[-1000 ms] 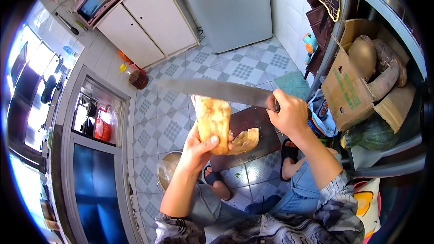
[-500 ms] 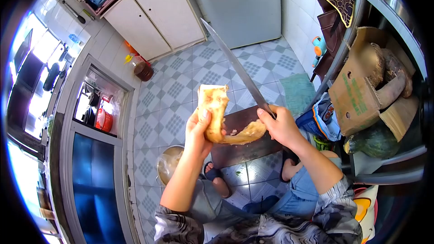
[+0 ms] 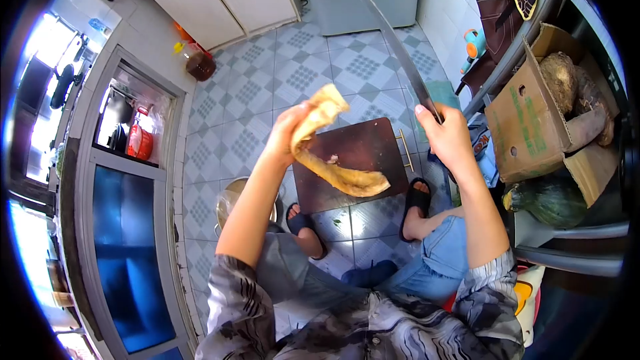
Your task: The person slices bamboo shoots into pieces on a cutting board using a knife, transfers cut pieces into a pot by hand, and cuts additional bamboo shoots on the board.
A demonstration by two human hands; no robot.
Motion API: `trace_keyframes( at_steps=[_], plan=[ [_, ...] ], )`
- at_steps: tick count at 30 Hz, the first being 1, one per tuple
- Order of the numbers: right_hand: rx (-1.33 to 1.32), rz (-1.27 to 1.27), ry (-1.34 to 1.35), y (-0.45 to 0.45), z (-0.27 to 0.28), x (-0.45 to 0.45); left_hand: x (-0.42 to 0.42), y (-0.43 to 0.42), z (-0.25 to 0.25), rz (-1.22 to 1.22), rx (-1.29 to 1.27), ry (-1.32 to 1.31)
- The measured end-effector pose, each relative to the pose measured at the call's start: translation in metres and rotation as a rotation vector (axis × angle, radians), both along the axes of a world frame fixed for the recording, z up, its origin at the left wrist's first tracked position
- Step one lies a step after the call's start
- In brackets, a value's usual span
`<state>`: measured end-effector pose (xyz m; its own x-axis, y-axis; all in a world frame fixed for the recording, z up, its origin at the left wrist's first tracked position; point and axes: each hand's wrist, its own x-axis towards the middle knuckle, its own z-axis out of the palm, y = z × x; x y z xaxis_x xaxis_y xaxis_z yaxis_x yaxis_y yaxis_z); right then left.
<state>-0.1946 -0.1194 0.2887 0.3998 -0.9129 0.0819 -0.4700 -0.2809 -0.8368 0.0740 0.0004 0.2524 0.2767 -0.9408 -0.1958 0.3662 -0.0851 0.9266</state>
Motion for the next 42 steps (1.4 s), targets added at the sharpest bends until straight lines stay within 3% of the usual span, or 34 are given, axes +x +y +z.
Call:
trace_keyframes(
  at_steps=[2, 4, 8, 10, 12, 16, 18, 22, 24, 26, 27, 28, 30, 32, 34, 35, 39, 42],
  plan=[
    [-0.032, -0.025, 0.036, -0.002, -0.002, -0.005, -0.015, -0.019, -0.032, 0.041, 0.117, -0.064],
    [-0.125, -0.016, 0.102, -0.003, -0.004, -0.011, -0.021, -0.036, -0.073, -0.084, 0.171, -0.156],
    [-0.118, -0.05, 0.233, 0.0, -0.004, -0.02, -0.03, -0.05, -0.117, -0.137, 0.179, -0.204],
    [-0.156, -0.077, 0.206, 0.0, -0.012, -0.025, -0.031, -0.042, -0.146, 0.142, 0.028, -0.172],
    [-0.1, -0.061, 0.245, 0.001, -0.012, -0.029, -0.031, -0.026, -0.168, 0.255, 0.058, -0.074],
    [0.027, 0.077, 0.339, 0.007, -0.036, -0.025, -0.036, 0.022, -0.209, 0.425, 0.164, -0.125],
    [0.255, 0.119, 0.254, 0.016, -0.057, -0.016, -0.044, 0.04, -0.222, 0.483, 0.057, -0.213],
    [0.565, 0.287, 0.556, 0.038, -0.084, 0.01, -0.08, 0.058, -0.241, 0.909, 0.204, -0.29],
    [0.379, 0.372, 0.725, 0.045, -0.12, 0.011, -0.087, 0.062, -0.267, 1.02, 0.205, -0.407],
    [0.234, 0.412, 0.774, 0.052, -0.131, 0.005, -0.09, 0.063, -0.284, 1.183, 0.352, -0.047],
    [0.175, 0.433, 0.807, 0.054, -0.139, 0.003, -0.093, 0.073, -0.24, 0.869, 0.439, 0.29],
    [0.115, 0.455, 0.837, 0.057, -0.143, 0.001, -0.094, 0.072, -0.216, 0.878, 0.439, 0.297],
    [0.052, 0.466, 0.845, 0.065, -0.145, -0.001, -0.089, 0.063, -0.184, 0.743, 0.786, 0.788],
    [-0.052, 0.563, 0.834, 0.072, -0.146, -0.004, -0.081, 0.068, -0.176, 0.744, 0.777, 0.943],
    [-0.08, 0.59, 0.844, 0.077, -0.148, -0.006, -0.076, 0.081, -0.195, 0.297, 0.444, 1.1],
    [-0.038, 0.57, 0.847, 0.077, -0.151, -0.007, -0.074, 0.085, -0.207, 0.287, 0.404, 1.286],
    [0.007, 0.496, 0.879, 0.068, -0.161, -0.01, -0.103, 0.092, -0.21, 0.343, 0.411, 1.069],
    [0.034, 0.536, 0.91, 0.057, -0.163, -0.011, -0.103, 0.1, -0.23, 0.228, 0.316, 1.116]
  ],
)
